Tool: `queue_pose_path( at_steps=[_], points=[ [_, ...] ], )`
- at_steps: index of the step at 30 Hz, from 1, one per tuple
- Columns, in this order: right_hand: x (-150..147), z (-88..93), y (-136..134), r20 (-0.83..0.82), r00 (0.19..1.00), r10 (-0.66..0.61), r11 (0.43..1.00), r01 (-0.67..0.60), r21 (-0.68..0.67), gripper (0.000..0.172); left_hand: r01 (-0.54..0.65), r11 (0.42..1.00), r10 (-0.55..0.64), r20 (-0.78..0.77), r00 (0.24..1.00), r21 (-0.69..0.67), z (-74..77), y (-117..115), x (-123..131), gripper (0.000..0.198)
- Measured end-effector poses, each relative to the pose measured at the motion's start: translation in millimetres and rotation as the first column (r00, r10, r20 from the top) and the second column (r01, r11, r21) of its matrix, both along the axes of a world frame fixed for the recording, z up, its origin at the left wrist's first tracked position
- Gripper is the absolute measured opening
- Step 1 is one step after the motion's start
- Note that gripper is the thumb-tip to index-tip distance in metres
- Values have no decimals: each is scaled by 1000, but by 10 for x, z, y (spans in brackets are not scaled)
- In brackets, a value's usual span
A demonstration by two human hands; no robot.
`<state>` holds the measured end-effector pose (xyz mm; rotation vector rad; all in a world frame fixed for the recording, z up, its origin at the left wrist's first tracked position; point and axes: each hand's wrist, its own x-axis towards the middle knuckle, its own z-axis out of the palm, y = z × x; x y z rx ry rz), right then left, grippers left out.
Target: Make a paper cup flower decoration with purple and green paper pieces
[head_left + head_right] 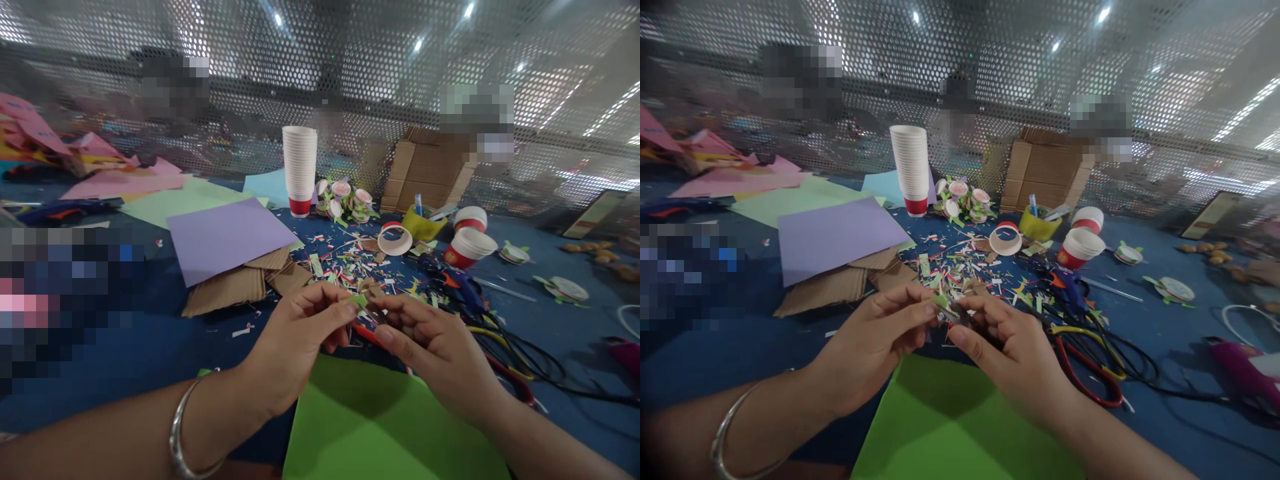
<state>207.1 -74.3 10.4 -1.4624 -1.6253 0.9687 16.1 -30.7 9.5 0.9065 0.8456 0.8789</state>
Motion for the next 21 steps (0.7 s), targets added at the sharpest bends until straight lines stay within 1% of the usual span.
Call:
queue_pose_path(
  at_steps=[2, 7, 12, 17, 21],
  points=[
    [-5, 7, -12, -16, 1000, 20, 1000, -20, -7, 42, 23, 1000, -23, 5, 1000, -7, -8, -14, 4, 18],
    [-8, 51, -12, -27, 998, 55, 998, -56, -9, 35, 52, 999, -52, -5, 999, -11, -24, -33, 17, 19],
    [4, 46, -2, -39, 997, 65, 997, -66, -30, 37, 75, 997, -75, -5, 997, -14, -24, -41, 30, 22],
    [-4, 54, 0, -48, 995, 91, 996, -91, -16, 34, 113, 993, -113, 34, 993, -14, -46, -55, 23, 23],
    [-3, 72, -13, -25, 995, 101, 995, -101, -9, 34, 125, 992, -124, 46, 991, -20, -54, -58, 22, 23]
  ],
)
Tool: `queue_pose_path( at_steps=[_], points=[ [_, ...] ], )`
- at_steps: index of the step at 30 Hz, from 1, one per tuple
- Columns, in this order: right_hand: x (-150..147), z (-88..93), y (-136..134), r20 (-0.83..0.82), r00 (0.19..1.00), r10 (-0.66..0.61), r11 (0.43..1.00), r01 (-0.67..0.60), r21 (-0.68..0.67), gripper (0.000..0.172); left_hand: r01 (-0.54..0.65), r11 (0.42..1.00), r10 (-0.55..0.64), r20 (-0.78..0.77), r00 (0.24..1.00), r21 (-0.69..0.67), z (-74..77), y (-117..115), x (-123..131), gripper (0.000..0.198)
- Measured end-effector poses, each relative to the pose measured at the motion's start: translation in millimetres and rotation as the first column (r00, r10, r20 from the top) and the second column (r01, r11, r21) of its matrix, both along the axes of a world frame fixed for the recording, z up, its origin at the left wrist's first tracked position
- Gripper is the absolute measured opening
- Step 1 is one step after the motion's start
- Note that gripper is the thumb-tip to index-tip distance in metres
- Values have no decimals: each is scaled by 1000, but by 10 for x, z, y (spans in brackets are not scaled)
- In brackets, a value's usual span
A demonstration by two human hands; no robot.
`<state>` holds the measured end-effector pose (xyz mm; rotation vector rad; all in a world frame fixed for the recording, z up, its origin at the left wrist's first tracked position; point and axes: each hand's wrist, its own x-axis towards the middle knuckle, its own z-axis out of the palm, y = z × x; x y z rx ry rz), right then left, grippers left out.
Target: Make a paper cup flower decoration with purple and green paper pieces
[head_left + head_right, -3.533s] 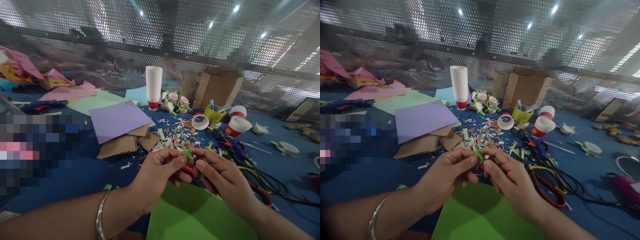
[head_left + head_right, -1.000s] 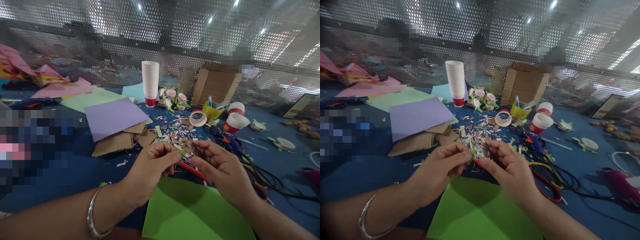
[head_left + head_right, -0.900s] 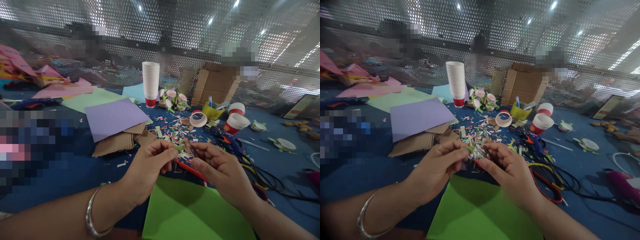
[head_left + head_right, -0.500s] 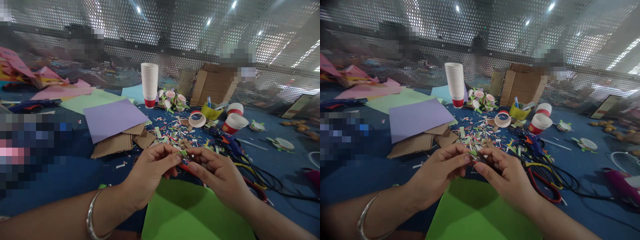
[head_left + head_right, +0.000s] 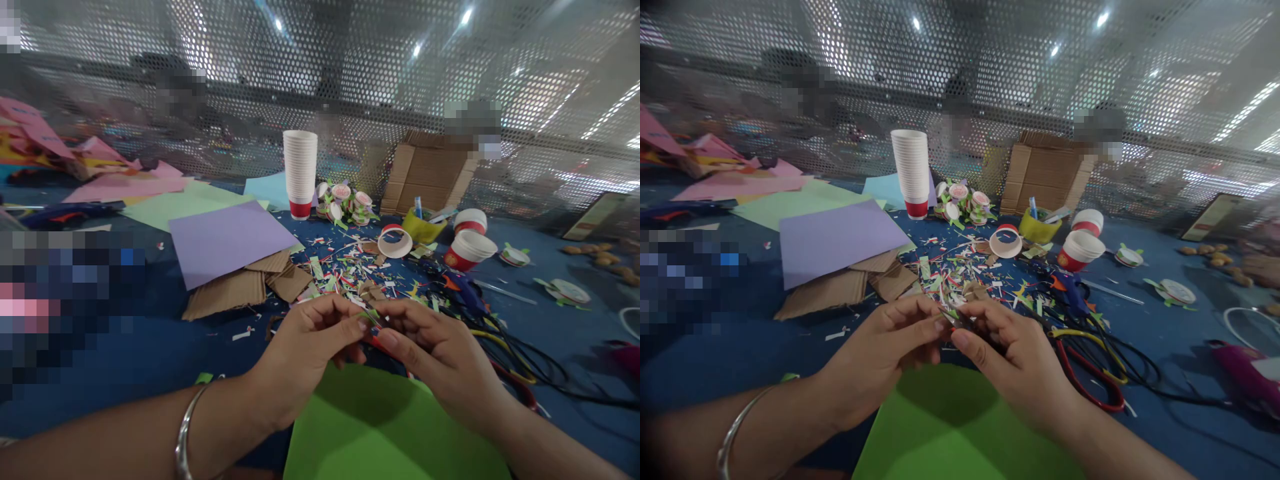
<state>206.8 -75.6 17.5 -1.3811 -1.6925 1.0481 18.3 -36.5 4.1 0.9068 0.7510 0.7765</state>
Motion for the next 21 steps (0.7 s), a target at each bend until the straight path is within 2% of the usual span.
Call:
queue_pose_path(
  at_steps=[8, 17, 21],
  points=[
    [25, -54, 3, -27, 1000, 9, 1000, -10, -28, 34, 2, 1000, -2, -13, 1000, -9, -11, 11, 39, 31],
    [45, -69, -6, 11, 1000, 13, 999, -12, -42, 35, 46, 985, -45, 11, 999, -165, -12, -1, 25, 33],
    [45, -50, -1, 6, 999, 35, 998, -34, -48, 32, 41, 990, -40, 6, 999, -136, -2, 0, 27, 32]
  ],
)
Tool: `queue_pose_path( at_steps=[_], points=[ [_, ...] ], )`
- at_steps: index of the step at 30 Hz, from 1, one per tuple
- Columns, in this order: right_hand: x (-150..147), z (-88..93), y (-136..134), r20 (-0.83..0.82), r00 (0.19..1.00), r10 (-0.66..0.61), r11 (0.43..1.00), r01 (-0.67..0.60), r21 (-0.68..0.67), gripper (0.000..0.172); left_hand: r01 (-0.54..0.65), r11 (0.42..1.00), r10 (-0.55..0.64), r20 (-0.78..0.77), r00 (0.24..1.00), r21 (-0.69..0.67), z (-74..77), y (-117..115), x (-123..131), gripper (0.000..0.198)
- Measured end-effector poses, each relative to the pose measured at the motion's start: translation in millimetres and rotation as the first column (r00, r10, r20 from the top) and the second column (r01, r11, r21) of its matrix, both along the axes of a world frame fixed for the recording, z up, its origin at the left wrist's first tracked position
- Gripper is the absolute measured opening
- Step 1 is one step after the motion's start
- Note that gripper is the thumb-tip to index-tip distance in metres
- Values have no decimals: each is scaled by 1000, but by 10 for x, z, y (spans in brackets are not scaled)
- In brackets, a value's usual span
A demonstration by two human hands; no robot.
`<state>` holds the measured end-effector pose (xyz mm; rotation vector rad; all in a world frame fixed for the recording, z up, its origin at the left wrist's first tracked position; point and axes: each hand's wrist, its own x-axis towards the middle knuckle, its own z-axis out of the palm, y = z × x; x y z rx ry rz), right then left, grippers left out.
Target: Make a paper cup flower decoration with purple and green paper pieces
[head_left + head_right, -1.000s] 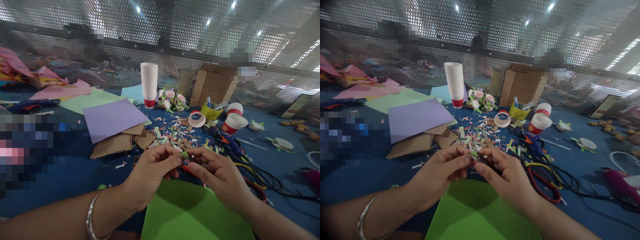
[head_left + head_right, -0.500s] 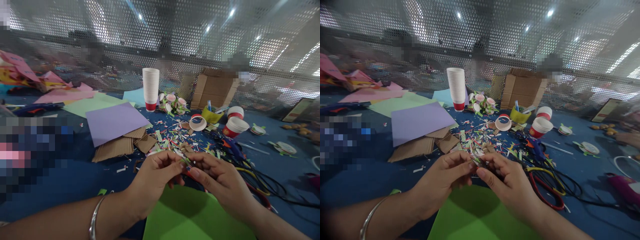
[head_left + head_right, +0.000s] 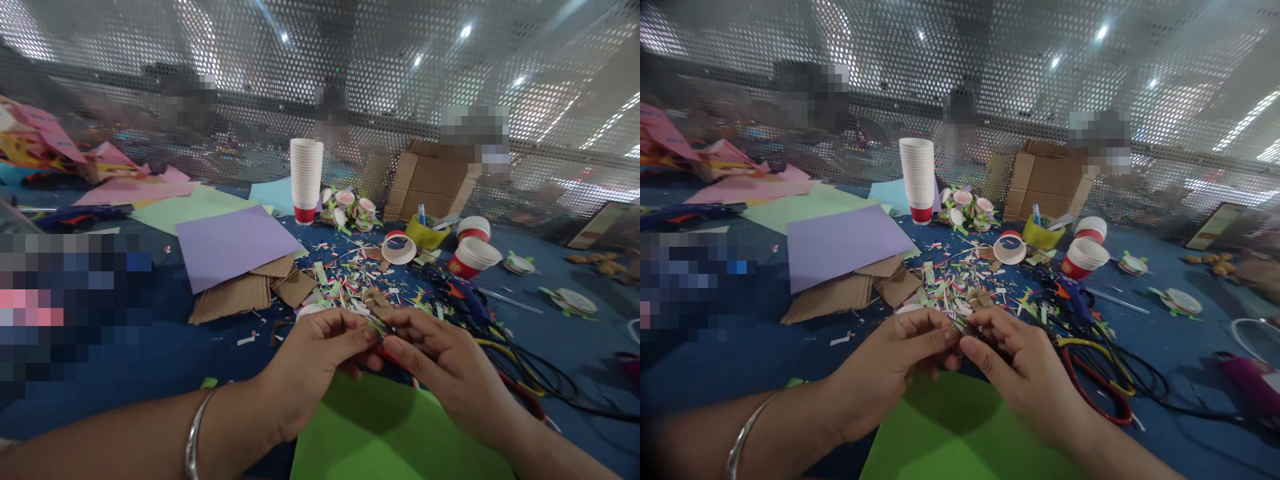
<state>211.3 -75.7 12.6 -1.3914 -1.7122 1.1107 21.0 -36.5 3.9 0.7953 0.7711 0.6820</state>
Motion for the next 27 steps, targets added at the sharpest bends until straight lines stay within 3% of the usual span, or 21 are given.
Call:
queue_pose_path(
  at_steps=[10, 17, 27],
  points=[
    [-6, 62, -27, -48, 997, 54, 999, -53, 6, 19, 39, 994, -32, -68, 997, 107, 13, 6, -17, 32],
    [50, 77, 7, 76, 997, -15, 997, 9, 80, 25, -9, 979, 34, -120, 992, 204, 29, 35, -47, 27],
    [71, 86, 7, 20, 999, 45, 997, -43, -66, 29, -32, 961, 86, -187, 979, 274, 60, 52, -62, 19]
  ],
)
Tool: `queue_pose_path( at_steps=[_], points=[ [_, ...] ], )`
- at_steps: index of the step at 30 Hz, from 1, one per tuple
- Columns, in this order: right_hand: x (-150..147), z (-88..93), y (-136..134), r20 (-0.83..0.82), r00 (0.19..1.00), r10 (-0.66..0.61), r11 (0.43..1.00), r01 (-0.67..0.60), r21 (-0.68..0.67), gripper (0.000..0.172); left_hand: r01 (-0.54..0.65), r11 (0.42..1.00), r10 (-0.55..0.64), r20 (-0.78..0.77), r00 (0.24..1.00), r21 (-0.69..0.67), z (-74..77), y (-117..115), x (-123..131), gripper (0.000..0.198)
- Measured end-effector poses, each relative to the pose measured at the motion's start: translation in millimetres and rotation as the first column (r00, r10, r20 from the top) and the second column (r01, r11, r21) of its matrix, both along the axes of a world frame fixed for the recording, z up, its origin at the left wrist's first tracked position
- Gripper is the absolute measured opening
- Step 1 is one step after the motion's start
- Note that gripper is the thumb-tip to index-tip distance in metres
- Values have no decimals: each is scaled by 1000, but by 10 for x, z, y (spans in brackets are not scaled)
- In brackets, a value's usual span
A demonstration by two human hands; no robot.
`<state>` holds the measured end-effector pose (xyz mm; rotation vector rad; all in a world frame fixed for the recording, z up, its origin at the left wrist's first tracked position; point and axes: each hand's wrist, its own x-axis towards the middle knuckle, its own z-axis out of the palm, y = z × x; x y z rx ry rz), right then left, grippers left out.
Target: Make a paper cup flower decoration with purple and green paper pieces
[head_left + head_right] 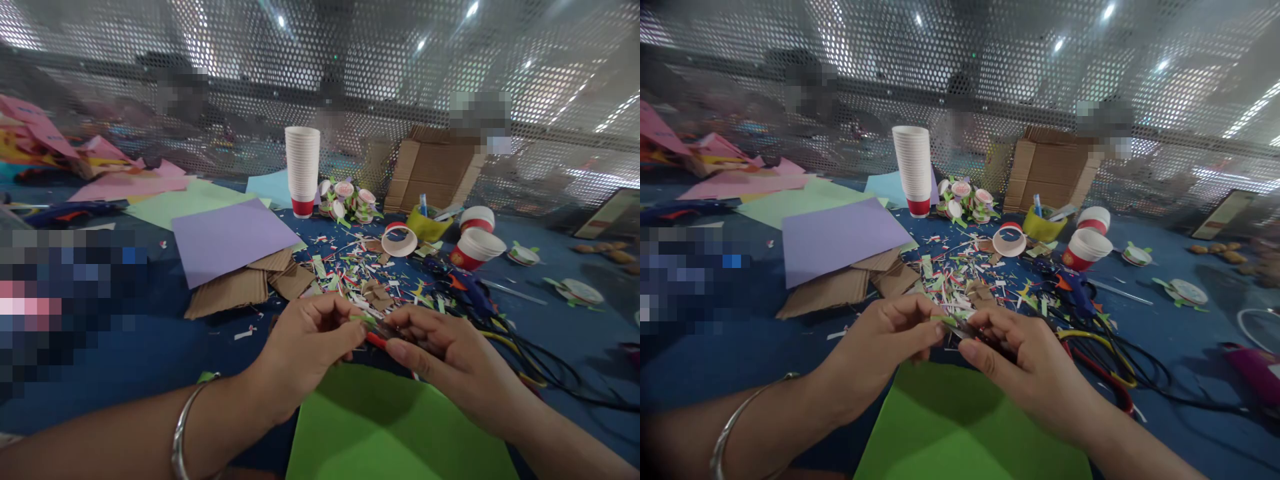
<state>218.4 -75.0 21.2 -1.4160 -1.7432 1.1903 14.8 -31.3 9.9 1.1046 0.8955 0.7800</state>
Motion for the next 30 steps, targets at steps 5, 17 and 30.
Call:
queue_pose_path(
  at_steps=[5, 17, 30],
  points=[
    [0, -5, -12, 4, 1000, 21, 1000, -21, -17, 30, 54, 998, -55, 16, 998, 43, -17, -19, 13, 13],
    [2, -8, -34, -10, 1000, 29, 1000, -29, 2, 25, 47, 998, -47, 4, 999, 48, -21, -33, 26, 13],
    [-15, 3, -40, -7, 999, 31, 999, -31, -8, 26, 35, 997, -31, 57, 998, -72, -19, -13, 35, 16]
  ],
)
